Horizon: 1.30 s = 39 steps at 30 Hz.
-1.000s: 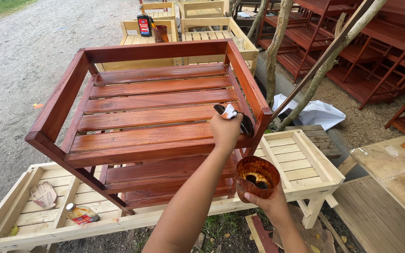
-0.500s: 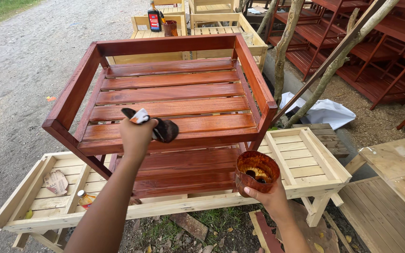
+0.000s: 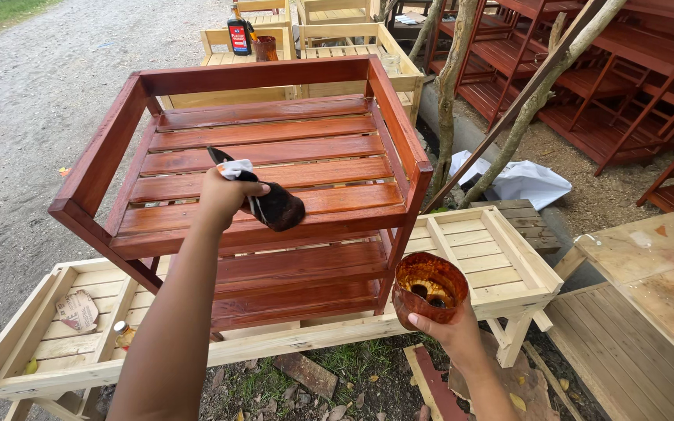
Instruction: The person applies reddish-brown wood stain to a slatted wooden chair frame using a brush, dipping the brush into a stained container held in the other hand. They brush across the seat slats and rails, recoating the brush repeatedly as they cover the surface.
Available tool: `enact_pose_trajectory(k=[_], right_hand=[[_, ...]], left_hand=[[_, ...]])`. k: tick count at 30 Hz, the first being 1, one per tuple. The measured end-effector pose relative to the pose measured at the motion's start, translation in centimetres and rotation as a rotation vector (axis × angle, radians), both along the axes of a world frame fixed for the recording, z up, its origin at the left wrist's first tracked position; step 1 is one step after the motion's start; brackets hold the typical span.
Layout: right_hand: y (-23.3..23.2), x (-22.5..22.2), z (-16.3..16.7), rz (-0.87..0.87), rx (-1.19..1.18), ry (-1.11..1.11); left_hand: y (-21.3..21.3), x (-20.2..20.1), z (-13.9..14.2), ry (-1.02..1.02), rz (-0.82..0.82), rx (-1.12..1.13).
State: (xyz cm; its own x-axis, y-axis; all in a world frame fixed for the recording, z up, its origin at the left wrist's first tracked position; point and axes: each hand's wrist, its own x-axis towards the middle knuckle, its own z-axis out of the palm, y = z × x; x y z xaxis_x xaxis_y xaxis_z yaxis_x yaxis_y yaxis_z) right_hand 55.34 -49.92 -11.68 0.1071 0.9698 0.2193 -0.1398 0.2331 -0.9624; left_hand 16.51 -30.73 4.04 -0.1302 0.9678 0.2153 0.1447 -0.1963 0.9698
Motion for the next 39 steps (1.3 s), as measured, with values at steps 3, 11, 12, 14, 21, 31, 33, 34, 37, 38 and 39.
enact_pose_trajectory(k=[3, 11, 12, 14, 21, 31, 33, 34, 37, 38, 39], right_hand=[[-0.5, 0.8, -0.2, -0.012, -0.003, 0.022], [-1.5, 1.7, -1.0, -0.035, -0.004, 0.047], [-1.5, 1.7, -1.1, -0.036, -0.010, 0.046], [-1.6, 1.7, -1.2, -0.039, -0.012, 0.033], [-1.1, 2.3, -1.4, -0.048, -0.034, 0.010], [-0.2, 2.8, -1.5, -0.077, -0.051, -0.027], [0.0, 2.8, -1.6, -0.097, -0.057, -0.015], [0.1, 2.7, -1.6, -0.107, -0.063, -0.004], [0.3, 2.6, -1.8, -0.108, -0.070, -0.012], [0.4, 2.6, -1.8, -0.114, -0.053, -0.010], [0.5, 2.6, -1.8, -0.119, -0.037, -0.007]], left_hand=[[1.2, 4.2, -0.4, -0.051, -0.020, -0.010], [3.0, 19.0, -1.0, 0.001, -0.006, -0.019], [3.0, 20.5, -0.9, 0.045, 0.043, 0.024], [3.7, 22.3, -0.1, 0.221, 0.060, 0.021], [4.8, 21.9, 2.9, 0.830, -0.064, 0.350], [5.1, 20.1, -1.1, 0.152, -0.278, 0.139], [5.6, 20.8, -1.2, 0.334, -0.273, 0.263], [5.9, 20.9, -0.8, 0.413, -0.317, 0.250], [6.9, 21.1, 1.4, 0.604, -0.438, 0.229], [7.0, 21.4, 2.1, 0.644, -0.471, 0.249], [7.0, 21.6, 2.7, 0.684, -0.504, 0.267]])
